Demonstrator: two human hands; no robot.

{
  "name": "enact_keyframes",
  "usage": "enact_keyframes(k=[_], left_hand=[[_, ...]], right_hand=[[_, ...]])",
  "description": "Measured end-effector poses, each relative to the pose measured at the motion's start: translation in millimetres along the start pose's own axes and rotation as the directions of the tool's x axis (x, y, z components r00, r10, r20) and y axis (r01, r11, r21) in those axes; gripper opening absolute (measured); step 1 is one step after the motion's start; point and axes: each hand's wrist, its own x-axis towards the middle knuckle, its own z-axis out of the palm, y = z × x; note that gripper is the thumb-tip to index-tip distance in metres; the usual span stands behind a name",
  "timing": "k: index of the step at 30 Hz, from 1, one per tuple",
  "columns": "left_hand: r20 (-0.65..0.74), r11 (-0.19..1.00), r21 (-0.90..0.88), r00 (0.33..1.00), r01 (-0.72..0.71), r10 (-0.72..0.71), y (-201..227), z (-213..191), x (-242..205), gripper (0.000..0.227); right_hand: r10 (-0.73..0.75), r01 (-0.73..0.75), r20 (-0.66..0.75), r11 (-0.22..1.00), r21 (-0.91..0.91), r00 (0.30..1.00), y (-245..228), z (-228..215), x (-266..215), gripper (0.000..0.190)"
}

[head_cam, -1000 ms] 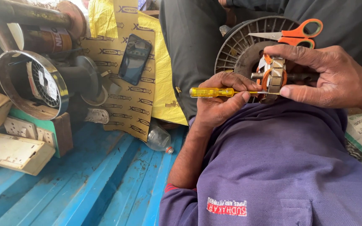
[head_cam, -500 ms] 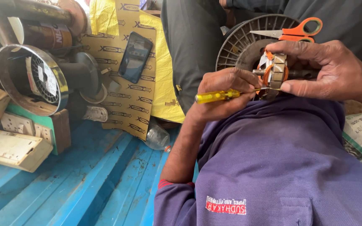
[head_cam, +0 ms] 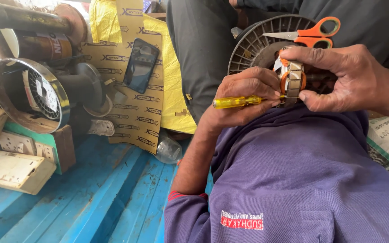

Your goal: Repairing and rewiring the stator of an electric fan motor using hand tools.

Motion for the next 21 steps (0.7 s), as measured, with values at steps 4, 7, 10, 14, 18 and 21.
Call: enact_keyframes(k=[4, 7, 10, 14, 18, 21], left_hand=[[0.032, 0.998, 0.019, 0.998, -0.060, 0.059, -11.5, -2.3, -1.2, 0.019], [-0.022, 0.990, -0.142, 1.000, -0.006, 0.003, -25.5, 2.2, -10.6, 0.016], [-0.135, 0.860, -0.510, 0.985, 0.028, -0.112, -27.9, 14.3, -26.8, 0.012], [-0.187, 0.975, -0.222, 0.981, 0.003, -0.046, -3.1, 21.0, -31.5, 0.015], [-0.110, 0.948, 0.309, 0.987, -0.078, 0.117, 27.9, 24.2, -20.5, 0.021], [-0.053, 0.872, 0.478, 0.988, -0.103, 0.145, 43.0, 25.1, -20.7, 0.022]], right_hand=[[-0.066, 0.067, -0.009, 0.997, 0.039, 0.998, 5.9, 2.1, -1.8, 0.074], [-0.070, 0.074, -0.027, 0.984, 0.163, 0.997, 6.7, 1.6, -1.0, 0.075], [-0.091, 0.093, -0.026, 0.991, 0.098, 0.996, 5.3, 2.1, -2.3, 0.073], [-0.042, 0.046, -0.025, 0.986, 0.157, 0.999, 7.6, 4.2, -2.8, 0.076], [-0.069, 0.073, -0.044, 0.993, 0.088, 0.997, 2.1, 2.4, -1.2, 0.077], [-0.067, 0.072, -0.046, 0.989, 0.131, 0.997, 3.5, 3.5, -2.0, 0.076]])
